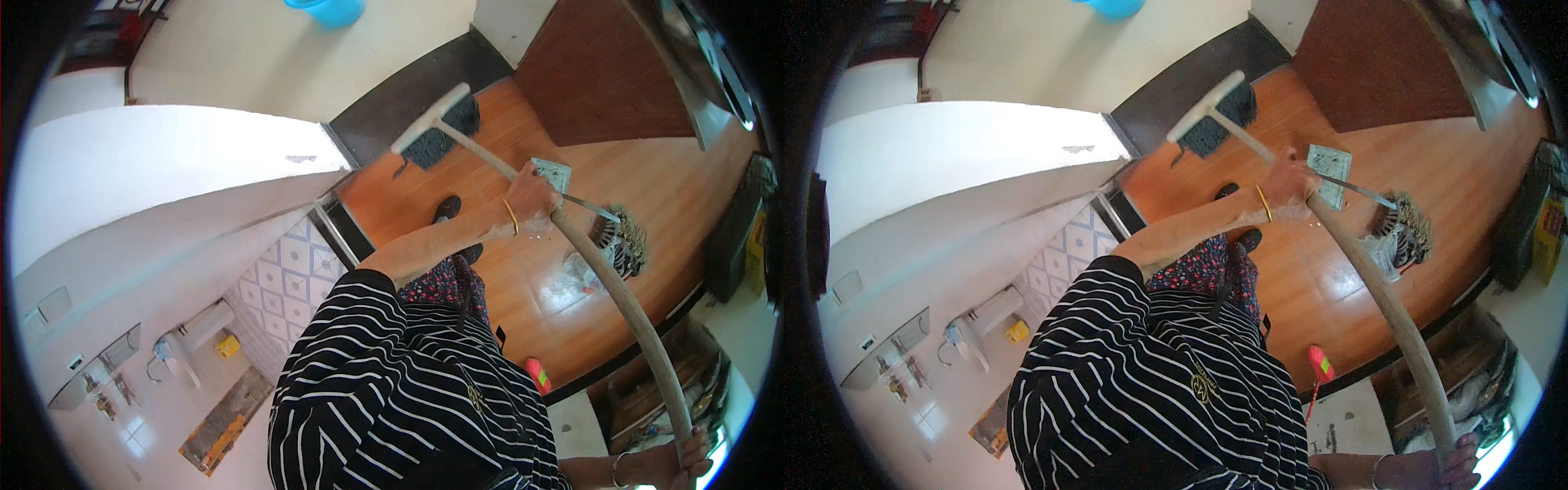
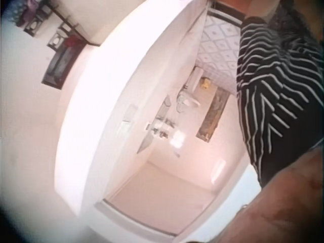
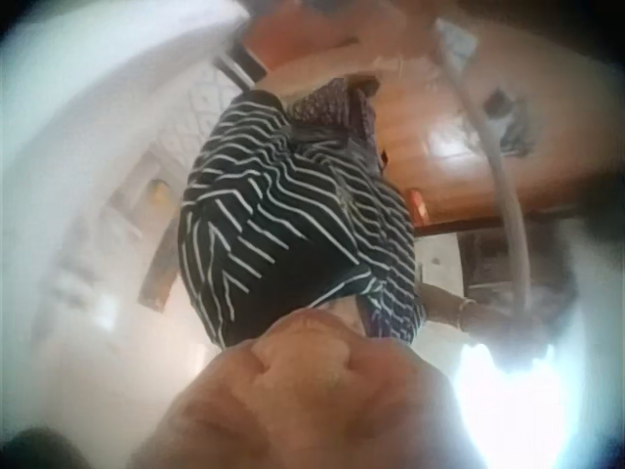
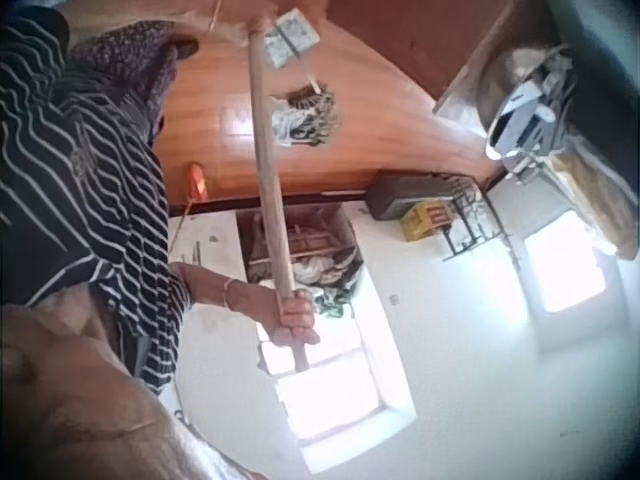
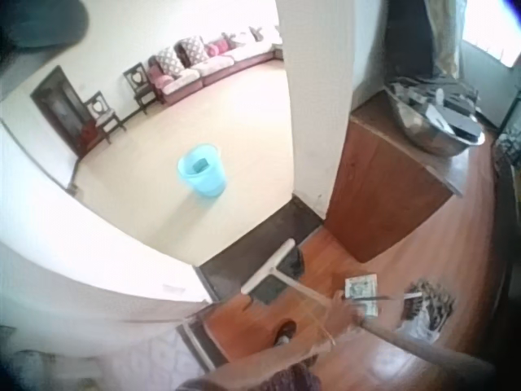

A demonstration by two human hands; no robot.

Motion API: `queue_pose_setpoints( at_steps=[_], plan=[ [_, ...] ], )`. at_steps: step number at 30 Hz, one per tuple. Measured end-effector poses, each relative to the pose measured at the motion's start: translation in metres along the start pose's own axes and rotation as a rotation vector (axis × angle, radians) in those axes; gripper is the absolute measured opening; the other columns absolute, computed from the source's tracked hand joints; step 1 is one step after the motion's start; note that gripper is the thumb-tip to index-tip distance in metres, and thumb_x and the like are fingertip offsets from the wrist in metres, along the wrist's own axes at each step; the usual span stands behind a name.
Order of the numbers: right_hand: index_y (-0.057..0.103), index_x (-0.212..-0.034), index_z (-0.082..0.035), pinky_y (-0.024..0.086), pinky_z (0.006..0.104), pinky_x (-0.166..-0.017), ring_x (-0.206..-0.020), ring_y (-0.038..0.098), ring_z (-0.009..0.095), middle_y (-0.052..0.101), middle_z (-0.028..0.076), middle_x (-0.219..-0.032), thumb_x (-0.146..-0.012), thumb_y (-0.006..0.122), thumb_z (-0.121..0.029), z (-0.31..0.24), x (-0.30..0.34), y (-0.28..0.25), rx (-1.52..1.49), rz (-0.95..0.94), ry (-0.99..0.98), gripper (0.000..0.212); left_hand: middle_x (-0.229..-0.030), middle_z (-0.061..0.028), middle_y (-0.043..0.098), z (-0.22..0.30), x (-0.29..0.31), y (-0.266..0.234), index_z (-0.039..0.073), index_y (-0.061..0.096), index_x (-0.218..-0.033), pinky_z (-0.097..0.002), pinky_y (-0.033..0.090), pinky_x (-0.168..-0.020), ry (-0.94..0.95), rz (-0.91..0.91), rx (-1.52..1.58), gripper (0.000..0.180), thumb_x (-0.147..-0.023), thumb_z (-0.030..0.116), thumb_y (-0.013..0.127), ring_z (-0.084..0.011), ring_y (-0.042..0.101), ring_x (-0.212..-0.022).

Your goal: Sweeping debris from a wooden floor into a pile using a large broom.

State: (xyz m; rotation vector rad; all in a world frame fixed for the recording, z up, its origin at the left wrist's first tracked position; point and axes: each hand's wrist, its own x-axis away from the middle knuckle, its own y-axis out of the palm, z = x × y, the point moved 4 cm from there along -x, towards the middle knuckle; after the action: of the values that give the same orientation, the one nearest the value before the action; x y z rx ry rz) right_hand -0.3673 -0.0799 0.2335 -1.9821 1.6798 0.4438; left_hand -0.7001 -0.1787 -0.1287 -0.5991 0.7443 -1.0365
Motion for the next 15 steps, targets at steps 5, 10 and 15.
queue_pose_setpoints(
  at_steps=[5,10,15],
  plan=[
    [0.042,-0.065,-0.003,0.037,0.0525,-0.082,-0.068,0.05,0.029,0.046,0.015,-0.062,-0.054,0.049,-0.01,0.044,-0.008,0.051,0.114,0.12,0.07,0.014,-0.059,-0.0053,0.055,-0.068,0.006,-0.039,0.013,0.054,-0.057,-0.0395,0.036,-0.068,-0.104,-0.005,0.017,0.014,-0.048,0.02,0.062,-0.0253,0.055,-0.064],
    [0.042,-0.076,-0.001,0.045,0.0516,-0.075,-0.073,0.057,0.03,0.054,0.017,-0.072,-0.073,0.054,-0.019,0.093,0.072,0.199,-0.089,-0.49,0.119,0.022,-0.068,-0.008,0.055,-0.186,0.073,-0.054,0.013,0.056,-0.068,-0.0418,0.039,-0.078,-0.378,0.042,0.035,0.014,-0.058,0.021,0.062,-0.027,0.054,-0.075],
    [0.043,-0.077,-0.005,0.05,0.0473,-0.068,-0.07,0.061,0.03,0.059,0.013,-0.07,-0.063,0.068,0.004,0.099,0.138,0.289,-0.355,-0.738,0.305,0.03,-0.083,-0.011,0.056,-0.247,0.126,-0.03,0.008,0.056,-0.079,-0.0409,0.042,-0.08,-0.625,-0.149,-0.004,0.013,-0.066,0.011,0.058,-0.0302,0.052,-0.088]
  ],
)
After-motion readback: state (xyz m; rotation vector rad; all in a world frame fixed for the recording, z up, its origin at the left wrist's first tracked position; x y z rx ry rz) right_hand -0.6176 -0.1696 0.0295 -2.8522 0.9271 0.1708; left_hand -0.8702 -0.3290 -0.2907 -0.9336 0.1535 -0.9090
